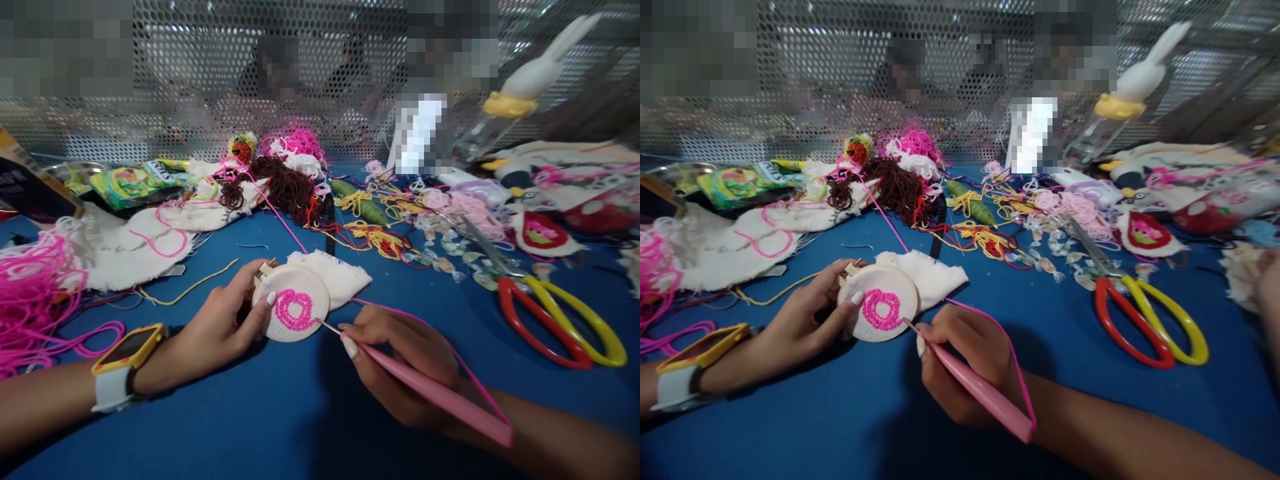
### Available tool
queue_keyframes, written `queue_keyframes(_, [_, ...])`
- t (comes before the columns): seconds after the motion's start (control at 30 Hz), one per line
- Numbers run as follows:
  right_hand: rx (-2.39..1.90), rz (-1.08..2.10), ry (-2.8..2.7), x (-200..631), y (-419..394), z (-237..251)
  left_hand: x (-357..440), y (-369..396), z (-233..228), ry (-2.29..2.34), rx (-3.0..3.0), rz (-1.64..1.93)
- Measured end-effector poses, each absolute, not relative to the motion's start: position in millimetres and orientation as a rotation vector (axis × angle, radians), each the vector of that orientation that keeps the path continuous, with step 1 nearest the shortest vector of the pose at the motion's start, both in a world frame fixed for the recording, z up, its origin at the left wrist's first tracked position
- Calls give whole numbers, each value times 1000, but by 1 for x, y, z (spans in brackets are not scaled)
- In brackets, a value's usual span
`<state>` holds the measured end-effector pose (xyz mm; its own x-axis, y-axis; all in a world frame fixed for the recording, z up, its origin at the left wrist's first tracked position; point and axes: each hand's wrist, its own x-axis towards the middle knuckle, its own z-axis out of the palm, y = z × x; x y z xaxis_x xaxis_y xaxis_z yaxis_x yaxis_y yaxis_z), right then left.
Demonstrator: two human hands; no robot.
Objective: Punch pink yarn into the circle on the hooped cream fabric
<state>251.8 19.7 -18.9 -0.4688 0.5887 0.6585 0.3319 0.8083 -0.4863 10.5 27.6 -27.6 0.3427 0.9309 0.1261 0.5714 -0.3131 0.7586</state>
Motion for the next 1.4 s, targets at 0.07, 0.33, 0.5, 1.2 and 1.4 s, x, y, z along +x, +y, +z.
queue_keyframes(0.07, [-672,372,-2107,252,20,-19,10,28,-28,1307,1992,760])
queue_keyframes(0.33, [-694,414,-2116,249,20,-18,10,27,-27,1286,1981,765])
queue_keyframes(0.5, [-707,410,-2117,247,21,-22,11,29,-28,1269,1963,773])
queue_keyframes(1.2, [-666,411,-2065,251,23,-23,11,26,-26,1283,1968,765])
queue_keyframes(1.4, [-717,415,-2097,249,22,-20,11,28,-27,1256,1952,759])
